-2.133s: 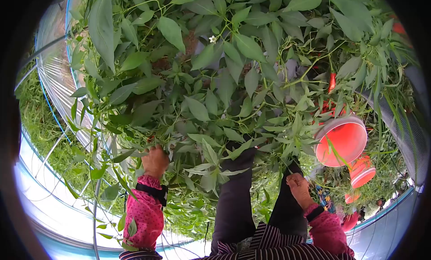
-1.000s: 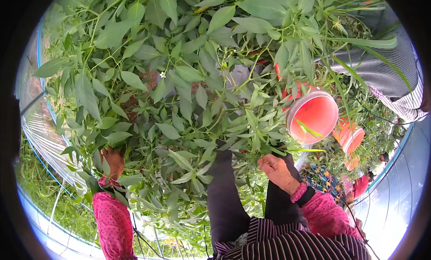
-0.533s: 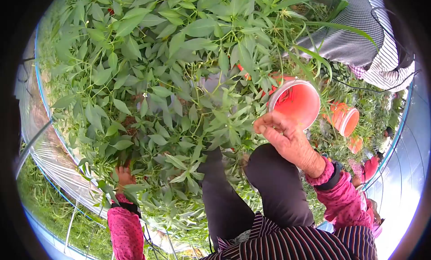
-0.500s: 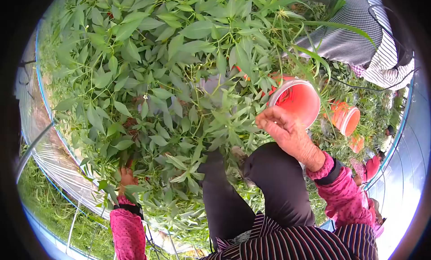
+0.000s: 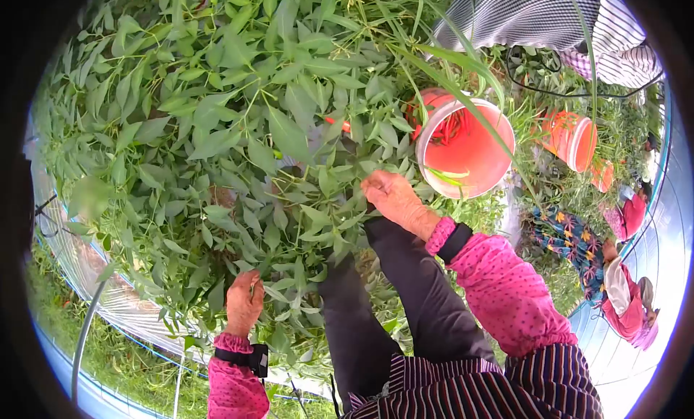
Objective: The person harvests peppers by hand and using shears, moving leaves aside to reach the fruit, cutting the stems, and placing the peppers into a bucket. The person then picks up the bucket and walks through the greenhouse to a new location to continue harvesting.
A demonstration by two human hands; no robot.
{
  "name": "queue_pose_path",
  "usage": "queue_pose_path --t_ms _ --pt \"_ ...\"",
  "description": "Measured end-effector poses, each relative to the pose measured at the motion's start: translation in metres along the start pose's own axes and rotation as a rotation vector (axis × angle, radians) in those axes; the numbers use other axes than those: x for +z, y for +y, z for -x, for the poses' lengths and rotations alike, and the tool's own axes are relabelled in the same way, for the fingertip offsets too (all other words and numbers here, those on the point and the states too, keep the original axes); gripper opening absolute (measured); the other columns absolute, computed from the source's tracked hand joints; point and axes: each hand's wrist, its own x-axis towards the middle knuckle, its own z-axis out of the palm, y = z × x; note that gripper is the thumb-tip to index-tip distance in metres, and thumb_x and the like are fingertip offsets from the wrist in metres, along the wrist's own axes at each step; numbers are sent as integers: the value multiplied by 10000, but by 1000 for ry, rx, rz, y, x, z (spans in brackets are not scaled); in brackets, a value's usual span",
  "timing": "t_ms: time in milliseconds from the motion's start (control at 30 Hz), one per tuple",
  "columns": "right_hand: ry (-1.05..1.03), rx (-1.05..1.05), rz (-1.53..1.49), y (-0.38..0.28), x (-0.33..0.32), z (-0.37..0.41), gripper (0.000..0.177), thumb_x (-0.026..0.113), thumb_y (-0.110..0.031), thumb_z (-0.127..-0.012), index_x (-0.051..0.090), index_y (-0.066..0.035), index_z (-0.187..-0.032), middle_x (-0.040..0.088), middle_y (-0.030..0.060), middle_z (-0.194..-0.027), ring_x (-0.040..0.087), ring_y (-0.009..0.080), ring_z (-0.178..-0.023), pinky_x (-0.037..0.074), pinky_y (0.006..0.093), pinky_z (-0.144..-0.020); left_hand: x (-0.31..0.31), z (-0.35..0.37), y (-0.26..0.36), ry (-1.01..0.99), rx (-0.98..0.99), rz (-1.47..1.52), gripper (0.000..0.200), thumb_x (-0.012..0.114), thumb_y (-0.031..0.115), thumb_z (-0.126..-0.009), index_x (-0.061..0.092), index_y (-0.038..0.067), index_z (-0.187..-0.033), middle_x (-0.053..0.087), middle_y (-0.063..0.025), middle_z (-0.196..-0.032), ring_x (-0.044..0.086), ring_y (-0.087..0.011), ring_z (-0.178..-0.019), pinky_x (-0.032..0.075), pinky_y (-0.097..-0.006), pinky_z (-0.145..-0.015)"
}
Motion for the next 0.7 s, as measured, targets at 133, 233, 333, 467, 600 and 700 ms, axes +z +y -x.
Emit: queue_pose_path --t_ms 133,233,333,467,600,700 --pt "5 -45 -110 21 20 1 201 558 -171 -818 588 2 -916 615 99 -775 566 166 -704 468 305 -663 1 -69 78 80 224 56 168 544 101 -805 582 42 -957 594 -163 -889 567 -352 -846 464 -409 -729" --pt "13 47 -256 44 44 18 193 565 -188 -818 571 1 -856 587 125 -731 562 191 -659 457 324 -620 14 -128 128 168 379 -10 178 538 81 -807 581 38 -974 597 -158 -877 565 -353 -834 465 -418 -733" --pt "24 14 -255 39 62 27 205 579 -187 -808 517 2 -765 570 150 -677 559 261 -589 443 356 -556 30 -185 162 248 510 -161 277 519 39 -796 553 36 -1072 570 -156 -1011 565 -356 -888 471 -417 -744" --pt "-21 -43 -427 17 85 25 160 571 -131 -796 526 19 -827 587 171 -706 597 296 -634 464 363 -579 42 -237 194 285 577 -353 434 512 -7 -763 476 54 -1191 515 -166 -1136 565 -376 -920 483 -412 -772" --pt "10 -100 -501 10 84 18 151 559 -93 -792 535 29 -879 598 186 -741 626 298 -681 480 361 -603 65 -261 202 192 527 -444 488 522 -22 -730 434 56 -1204 488 -176 -1169 547 -391 -943 479 -436 -772" --pt "51 -105 -544 11 76 16 141 551 -75 -792 525 24 -888 598 183 -768 621 315 -702 487 375 -619 69 -280 200 208 456 -434 443 544 -27 -715 446 43 -1142 505 -189 -1114 532 -410 -939 472 -461 -749"
